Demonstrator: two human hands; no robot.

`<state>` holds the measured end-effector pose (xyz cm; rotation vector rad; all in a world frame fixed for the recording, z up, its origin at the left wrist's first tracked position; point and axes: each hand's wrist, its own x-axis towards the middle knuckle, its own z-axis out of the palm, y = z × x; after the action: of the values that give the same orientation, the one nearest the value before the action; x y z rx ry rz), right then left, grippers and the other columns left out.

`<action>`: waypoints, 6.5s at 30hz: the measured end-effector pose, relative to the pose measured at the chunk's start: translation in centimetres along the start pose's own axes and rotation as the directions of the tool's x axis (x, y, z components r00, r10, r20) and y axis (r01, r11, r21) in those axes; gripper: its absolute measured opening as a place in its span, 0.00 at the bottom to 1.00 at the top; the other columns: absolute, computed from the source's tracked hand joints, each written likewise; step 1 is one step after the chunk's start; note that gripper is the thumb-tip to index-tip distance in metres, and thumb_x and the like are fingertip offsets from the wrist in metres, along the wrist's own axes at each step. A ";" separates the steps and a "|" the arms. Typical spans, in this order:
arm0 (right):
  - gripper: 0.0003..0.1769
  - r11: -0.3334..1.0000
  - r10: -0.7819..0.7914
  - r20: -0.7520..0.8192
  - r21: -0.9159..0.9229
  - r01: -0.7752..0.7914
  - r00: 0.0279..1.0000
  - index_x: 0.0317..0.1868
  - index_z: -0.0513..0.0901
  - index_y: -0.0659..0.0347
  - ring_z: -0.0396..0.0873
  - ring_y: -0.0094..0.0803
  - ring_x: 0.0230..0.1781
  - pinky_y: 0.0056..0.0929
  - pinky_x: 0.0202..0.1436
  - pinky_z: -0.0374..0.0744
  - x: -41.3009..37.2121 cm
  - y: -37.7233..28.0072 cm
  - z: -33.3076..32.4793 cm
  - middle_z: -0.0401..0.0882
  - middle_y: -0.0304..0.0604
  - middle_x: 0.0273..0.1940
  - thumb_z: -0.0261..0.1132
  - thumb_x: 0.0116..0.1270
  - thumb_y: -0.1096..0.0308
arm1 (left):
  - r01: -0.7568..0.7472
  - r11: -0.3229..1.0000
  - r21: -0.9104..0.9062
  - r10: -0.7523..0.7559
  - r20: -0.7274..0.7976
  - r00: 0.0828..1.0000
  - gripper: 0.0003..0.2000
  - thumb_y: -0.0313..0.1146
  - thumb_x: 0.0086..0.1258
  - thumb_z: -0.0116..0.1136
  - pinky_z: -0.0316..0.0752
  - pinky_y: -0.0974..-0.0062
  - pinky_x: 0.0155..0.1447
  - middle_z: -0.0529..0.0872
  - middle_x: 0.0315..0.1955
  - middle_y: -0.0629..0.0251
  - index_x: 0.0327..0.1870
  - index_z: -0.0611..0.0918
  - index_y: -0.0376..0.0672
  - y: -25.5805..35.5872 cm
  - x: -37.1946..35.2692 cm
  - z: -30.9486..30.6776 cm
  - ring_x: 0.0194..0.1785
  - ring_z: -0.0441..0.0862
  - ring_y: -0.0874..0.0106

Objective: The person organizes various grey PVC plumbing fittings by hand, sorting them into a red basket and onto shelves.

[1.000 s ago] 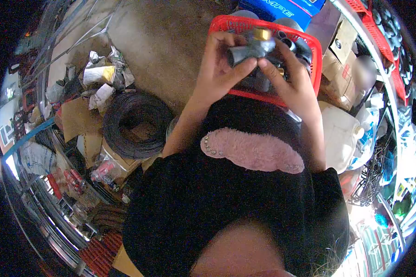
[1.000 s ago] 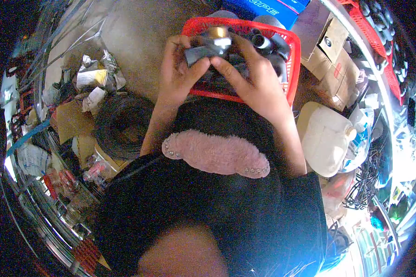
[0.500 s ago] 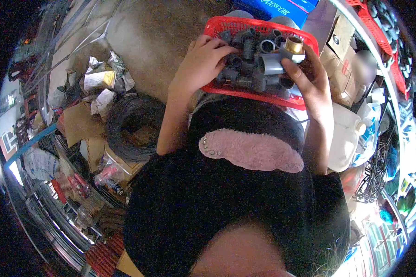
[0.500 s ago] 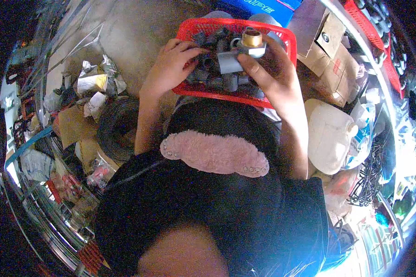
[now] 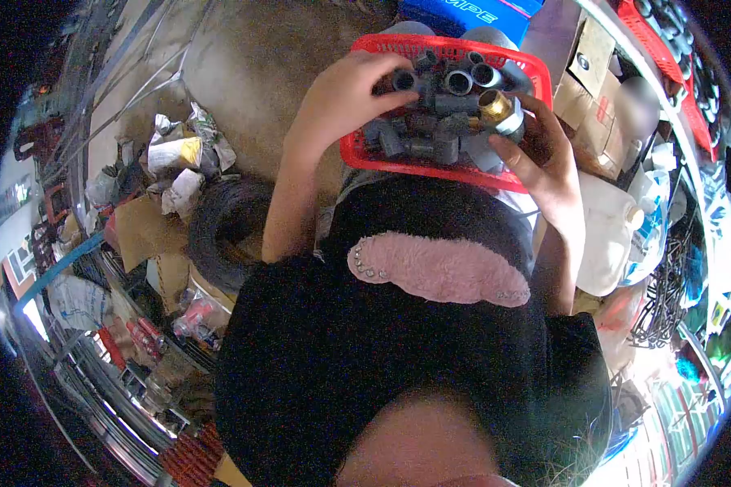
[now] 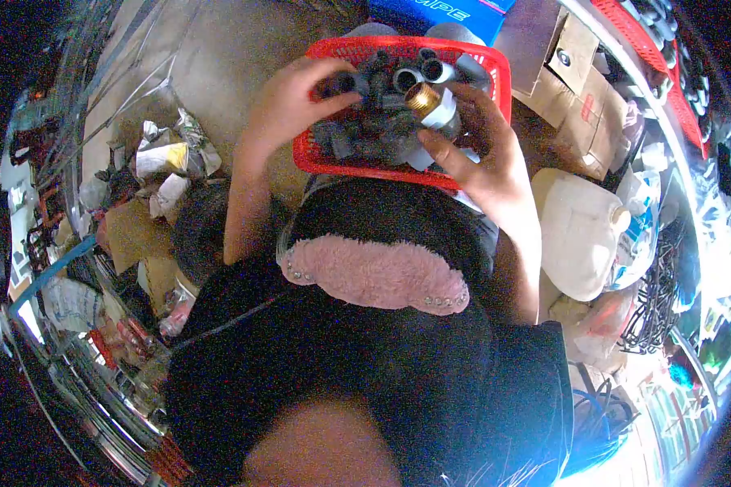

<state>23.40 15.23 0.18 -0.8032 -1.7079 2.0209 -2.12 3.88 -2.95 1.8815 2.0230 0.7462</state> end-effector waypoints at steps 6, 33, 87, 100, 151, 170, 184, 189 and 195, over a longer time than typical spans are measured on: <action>0.32 0.994 0.002 -0.031 0.105 0.002 1.000 0.64 0.66 0.69 0.75 0.32 0.57 0.29 0.61 0.73 0.0 0.8 0.3 0.77 0.47 0.55 0.70 0.62 0.75 | 0.153 0.658 -0.738 -0.443 -0.215 0.870 0.13 0.33 0.67 0.65 0.73 0.84 0.38 0.84 0.34 0.66 0.47 0.77 0.40 2.6 -1.7 -0.4 0.35 0.79 0.82; 0.27 0.972 -0.167 -0.109 -0.184 0.145 0.980 0.61 0.76 0.65 0.81 0.30 0.49 0.29 0.55 0.78 -1.2 -1.6 1.2 0.84 0.47 0.47 0.71 0.62 0.69 | 0.063 0.485 -0.872 -0.394 -0.153 0.906 0.20 0.24 0.59 0.72 0.77 0.75 0.50 0.82 0.47 0.56 0.42 0.69 0.42 7.3 -3.4 1.5 0.50 0.81 0.73; 0.29 0.996 -0.006 -0.295 0.082 0.032 0.955 0.63 0.71 0.72 0.78 0.30 0.52 0.26 0.56 0.76 -1.5 1.5 -2.1 0.80 0.49 0.52 0.70 0.65 0.68 | 0.167 0.984 -0.062 -0.170 -0.041 0.985 0.20 0.49 0.59 0.69 0.79 0.65 0.41 0.86 0.31 0.54 0.41 0.82 0.43 2.3 4.5 5.8 0.37 0.86 0.56; 0.28 0.990 -0.032 -0.191 0.128 0.057 0.981 0.62 0.72 0.70 0.77 0.29 0.53 0.27 0.57 0.74 -1.5 0.9 -1.0 0.81 0.47 0.52 0.70 0.65 0.67 | 0.180 -0.341 -0.923 -0.416 0.319 0.852 0.16 0.40 0.73 0.51 0.78 0.81 0.35 0.85 0.43 0.48 0.53 0.76 0.38 3.6 -1.3 2.3 0.31 0.79 0.75; 0.20 0.930 -0.350 -0.178 -0.187 0.318 0.920 0.59 0.70 0.65 0.78 0.28 0.54 0.27 0.59 0.75 6.3 3.5 -1.2 0.79 0.44 0.54 0.65 0.70 0.69 | -0.074 -0.249 -0.966 -0.319 0.010 0.948 0.29 0.42 0.61 0.43 0.68 0.65 0.40 0.76 0.37 0.57 0.65 0.69 0.45 3.8 -3.7 1.2 0.33 0.70 0.68; 0.22 0.842 -0.494 -0.447 -0.458 0.284 0.746 0.55 0.77 0.62 0.83 0.29 0.47 0.27 0.50 0.83 3.8 2.3 -1.9 0.83 0.46 0.47 0.72 0.60 0.72 | -0.071 0.072 -0.995 -0.473 -0.096 0.876 0.30 0.41 0.60 0.44 0.70 0.70 0.38 0.78 0.40 0.55 0.66 0.66 0.41 6.2 -3.2 0.9 0.33 0.73 0.70; 0.27 0.602 -0.374 -0.006 -0.762 0.238 0.927 0.56 0.75 0.59 0.77 0.52 0.55 0.43 0.58 0.77 3.0 2.8 1.1 0.75 0.51 0.58 0.72 0.56 0.64 | -0.075 0.026 -0.997 -0.559 -0.077 0.825 0.28 0.40 0.62 0.45 0.69 0.68 0.39 0.77 0.42 0.59 0.65 0.68 0.40 3.6 -3.9 0.9 0.34 0.73 0.70; 0.27 0.632 -0.397 0.131 -0.679 0.374 0.909 0.60 0.76 0.60 0.77 0.44 0.59 0.38 0.62 0.76 2.8 2.9 0.2 0.78 0.50 0.58 0.71 0.61 0.63 | -0.074 0.038 -0.997 -0.565 -0.082 0.821 0.28 0.40 0.62 0.46 0.69 0.69 0.40 0.77 0.41 0.60 0.64 0.68 0.40 3.6 -4.0 1.0 0.35 0.72 0.71; 0.17 0.826 -0.299 -0.230 -0.548 0.131 0.926 0.52 0.81 0.63 0.84 0.40 0.47 0.34 0.51 0.79 2.0 1.9 -4.2 0.83 0.53 0.48 0.67 0.66 0.64 | -0.100 0.028 -0.995 -0.568 -0.099 0.817 0.27 0.40 0.62 0.44 0.68 0.70 0.41 0.77 0.37 0.59 0.64 0.69 0.40 4.0 -4.1 0.5 0.33 0.70 0.70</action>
<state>24.65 19.27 -2.46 -0.9727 -2.0730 1.2004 1.97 0.01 -1.83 0.3999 1.1214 1.9769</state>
